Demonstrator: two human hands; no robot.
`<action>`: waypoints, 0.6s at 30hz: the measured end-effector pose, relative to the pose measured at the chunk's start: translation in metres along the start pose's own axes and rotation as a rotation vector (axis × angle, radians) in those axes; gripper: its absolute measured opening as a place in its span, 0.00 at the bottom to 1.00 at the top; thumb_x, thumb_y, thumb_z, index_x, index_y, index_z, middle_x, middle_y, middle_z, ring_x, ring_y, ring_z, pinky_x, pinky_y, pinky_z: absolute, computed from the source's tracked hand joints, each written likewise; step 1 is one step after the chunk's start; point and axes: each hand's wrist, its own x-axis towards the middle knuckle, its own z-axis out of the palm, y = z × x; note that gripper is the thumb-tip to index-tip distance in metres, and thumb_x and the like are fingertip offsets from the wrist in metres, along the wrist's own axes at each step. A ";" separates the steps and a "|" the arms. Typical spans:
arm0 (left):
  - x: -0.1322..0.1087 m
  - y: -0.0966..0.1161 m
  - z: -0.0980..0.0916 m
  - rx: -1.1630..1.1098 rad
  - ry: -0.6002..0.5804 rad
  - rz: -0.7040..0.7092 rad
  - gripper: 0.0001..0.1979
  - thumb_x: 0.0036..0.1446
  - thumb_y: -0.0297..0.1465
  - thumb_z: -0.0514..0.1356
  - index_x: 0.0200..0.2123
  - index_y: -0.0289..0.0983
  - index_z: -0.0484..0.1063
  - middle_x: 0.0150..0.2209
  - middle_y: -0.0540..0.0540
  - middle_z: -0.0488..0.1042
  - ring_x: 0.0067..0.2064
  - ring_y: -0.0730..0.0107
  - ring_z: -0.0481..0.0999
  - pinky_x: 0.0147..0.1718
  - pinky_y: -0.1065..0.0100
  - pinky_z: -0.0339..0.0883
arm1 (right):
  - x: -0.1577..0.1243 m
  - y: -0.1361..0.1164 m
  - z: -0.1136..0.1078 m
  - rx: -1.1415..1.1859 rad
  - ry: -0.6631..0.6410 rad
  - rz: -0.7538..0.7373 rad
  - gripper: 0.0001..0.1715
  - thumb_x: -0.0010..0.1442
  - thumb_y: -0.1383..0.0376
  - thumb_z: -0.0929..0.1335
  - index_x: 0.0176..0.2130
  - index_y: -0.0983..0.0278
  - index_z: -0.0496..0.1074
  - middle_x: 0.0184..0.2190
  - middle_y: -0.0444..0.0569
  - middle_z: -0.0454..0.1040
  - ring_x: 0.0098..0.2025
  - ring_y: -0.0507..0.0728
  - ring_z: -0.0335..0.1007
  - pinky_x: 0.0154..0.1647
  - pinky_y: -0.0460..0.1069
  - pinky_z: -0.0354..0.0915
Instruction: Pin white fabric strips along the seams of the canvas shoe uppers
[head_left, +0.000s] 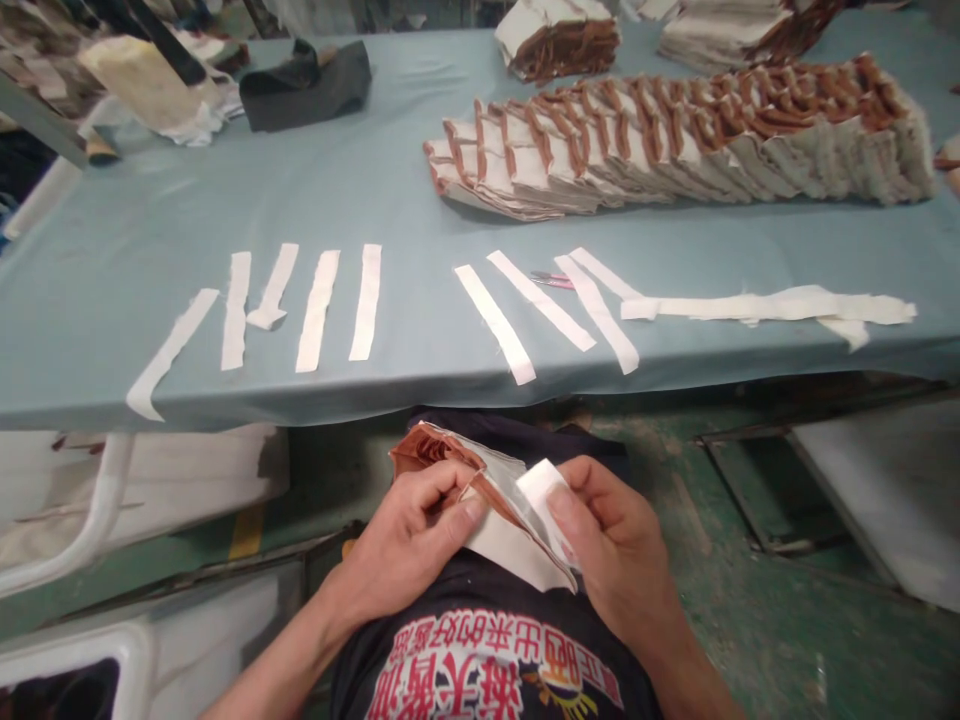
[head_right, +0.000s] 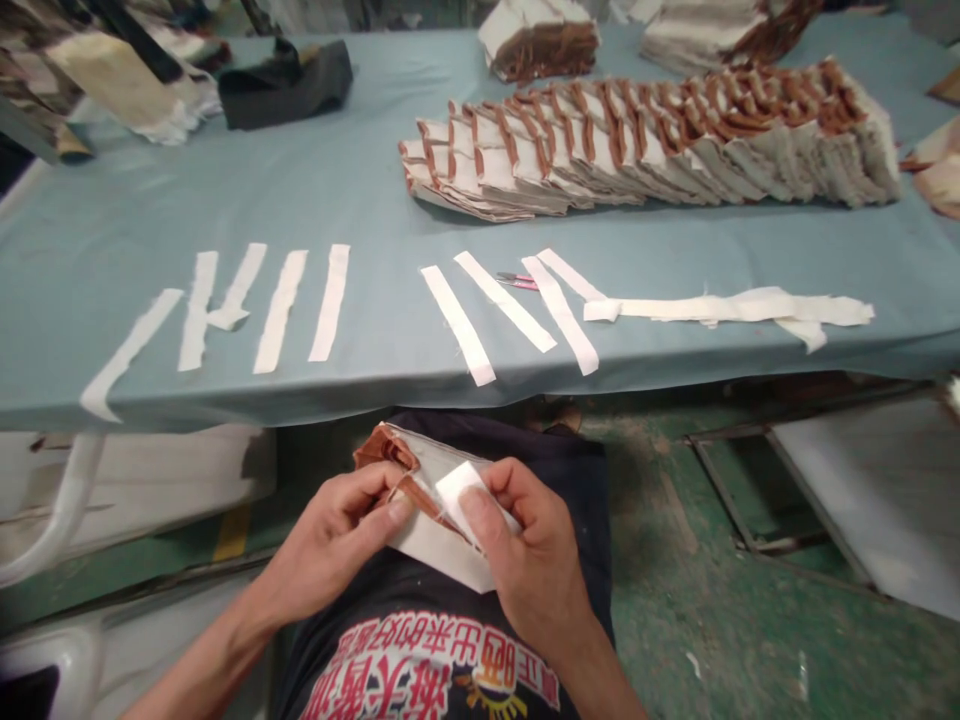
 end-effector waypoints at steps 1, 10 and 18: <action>0.003 0.001 0.000 -0.017 -0.019 0.019 0.15 0.69 0.38 0.58 0.34 0.34 0.74 0.29 0.50 0.71 0.30 0.74 0.64 0.29 0.73 0.58 | -0.004 -0.008 -0.002 -0.016 -0.049 0.019 0.18 0.64 0.53 0.70 0.29 0.62 0.70 0.19 0.39 0.65 0.20 0.49 0.55 0.20 0.45 0.52; 0.011 0.002 0.007 -0.157 0.024 0.094 0.09 0.64 0.32 0.59 0.32 0.35 0.75 0.26 0.52 0.69 0.27 0.75 0.63 0.27 0.74 0.57 | -0.008 -0.016 0.015 -0.189 0.028 -0.124 0.17 0.66 0.55 0.70 0.29 0.61 0.70 0.18 0.37 0.65 0.19 0.48 0.57 0.19 0.44 0.52; 0.011 0.002 0.009 -0.164 0.050 0.139 0.08 0.64 0.29 0.58 0.34 0.37 0.77 0.30 0.51 0.75 0.31 0.73 0.69 0.32 0.73 0.62 | -0.005 -0.022 0.022 -0.212 0.080 -0.140 0.16 0.65 0.55 0.70 0.30 0.60 0.67 0.19 0.36 0.65 0.19 0.48 0.58 0.19 0.44 0.53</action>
